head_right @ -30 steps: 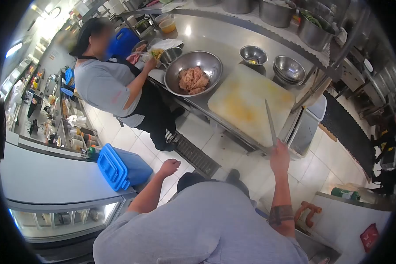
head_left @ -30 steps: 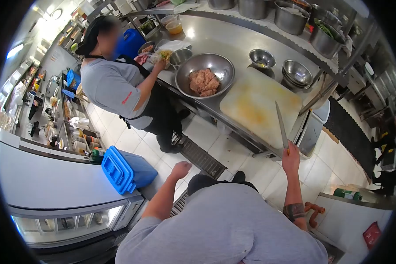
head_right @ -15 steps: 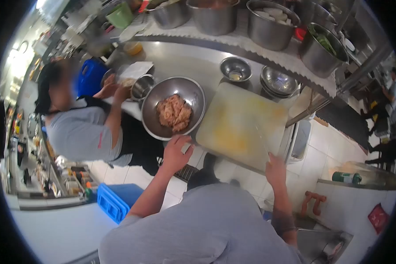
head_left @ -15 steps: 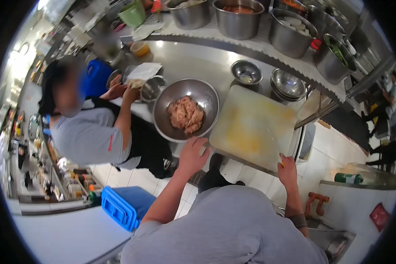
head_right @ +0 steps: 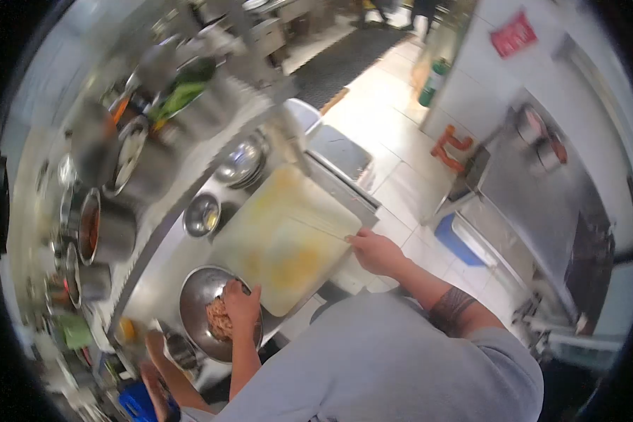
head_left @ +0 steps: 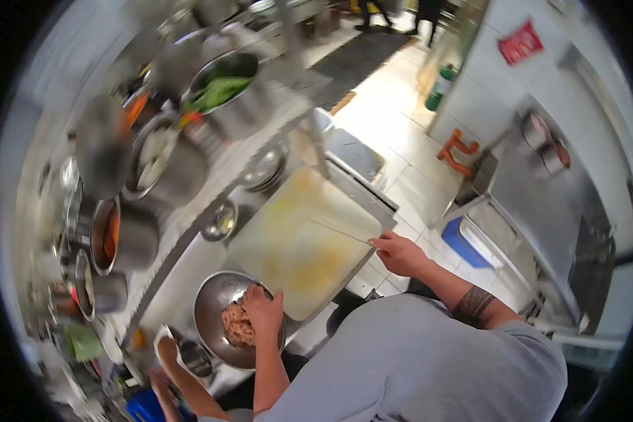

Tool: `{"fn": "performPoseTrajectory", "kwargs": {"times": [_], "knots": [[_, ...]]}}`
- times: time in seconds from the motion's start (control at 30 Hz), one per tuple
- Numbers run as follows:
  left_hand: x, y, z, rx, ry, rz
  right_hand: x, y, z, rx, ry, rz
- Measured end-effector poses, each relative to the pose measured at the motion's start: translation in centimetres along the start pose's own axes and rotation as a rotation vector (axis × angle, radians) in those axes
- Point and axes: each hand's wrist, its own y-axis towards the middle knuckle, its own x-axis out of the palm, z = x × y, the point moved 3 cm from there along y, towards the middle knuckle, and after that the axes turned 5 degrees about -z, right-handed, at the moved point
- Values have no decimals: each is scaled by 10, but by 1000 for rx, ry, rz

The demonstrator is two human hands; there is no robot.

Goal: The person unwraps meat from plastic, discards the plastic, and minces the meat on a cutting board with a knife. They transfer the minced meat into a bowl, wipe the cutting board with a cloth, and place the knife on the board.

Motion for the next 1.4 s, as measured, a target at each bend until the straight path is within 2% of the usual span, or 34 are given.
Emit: {"fn": "performPoseTrajectory", "kwargs": {"times": [0.07,0.13,0.17,0.27,0.3,0.37,0.4,0.47,0.5,0.57,0.6,0.67,0.7,0.73,0.8,0.87,0.93,1.07,1.1,1.13,1.2,1.33,1.4], "knots": [[-21,13,20,32,84,-50,-6,-28,5,43,80,55],[-35,24,26,-42,83,-184,-11,-51,18,36,99,60],[-30,27,17,5,139,-161,-15,-64,26,44,112,80],[-53,28,80,32,15,-139,-27,-108,57,90,156,119],[-48,27,101,37,30,-135,-33,-124,70,112,161,138],[-32,18,147,161,21,-256,-42,-160,97,118,183,150],[-28,7,174,150,40,-250,-47,-181,114,138,203,187],[-4,-25,236,294,50,-467,-50,-224,152,148,244,210],[5,-36,258,276,70,-471,-49,-249,174,181,268,273],[32,-63,299,515,84,-931,-50,-298,214,252,317,348],[38,-70,315,487,96,-947,-51,-323,232,291,340,361],[53,-88,338,490,290,-1185,-45,-371,273,373,305,359],[50,-90,357,478,281,-1184,-47,-393,286,438,288,337],[46,-89,374,461,273,-1179,-41,-413,305,428,266,402],[51,-86,384,559,338,-998,-34,-447,329,400,274,508],[49,-87,404,494,342,-962,-41,-467,333,505,383,511],[48,-93,415,470,325,-899,-44,-475,336,478,345,505],[64,-104,421,487,372,-1051,-49,-463,339,419,290,511],[71,-107,416,516,347,-1035,-51,-454,335,334,282,565],[77,-109,410,561,320,-1031,-56,-446,327,359,327,557],[85,-110,409,464,293,-1093,-65,-433,312,333,297,523],[101,-105,372,447,326,-1112,-73,-420,287,367,292,424],[90,-105,385,434,314,-1110,-77,-412,276,399,276,394]]}}
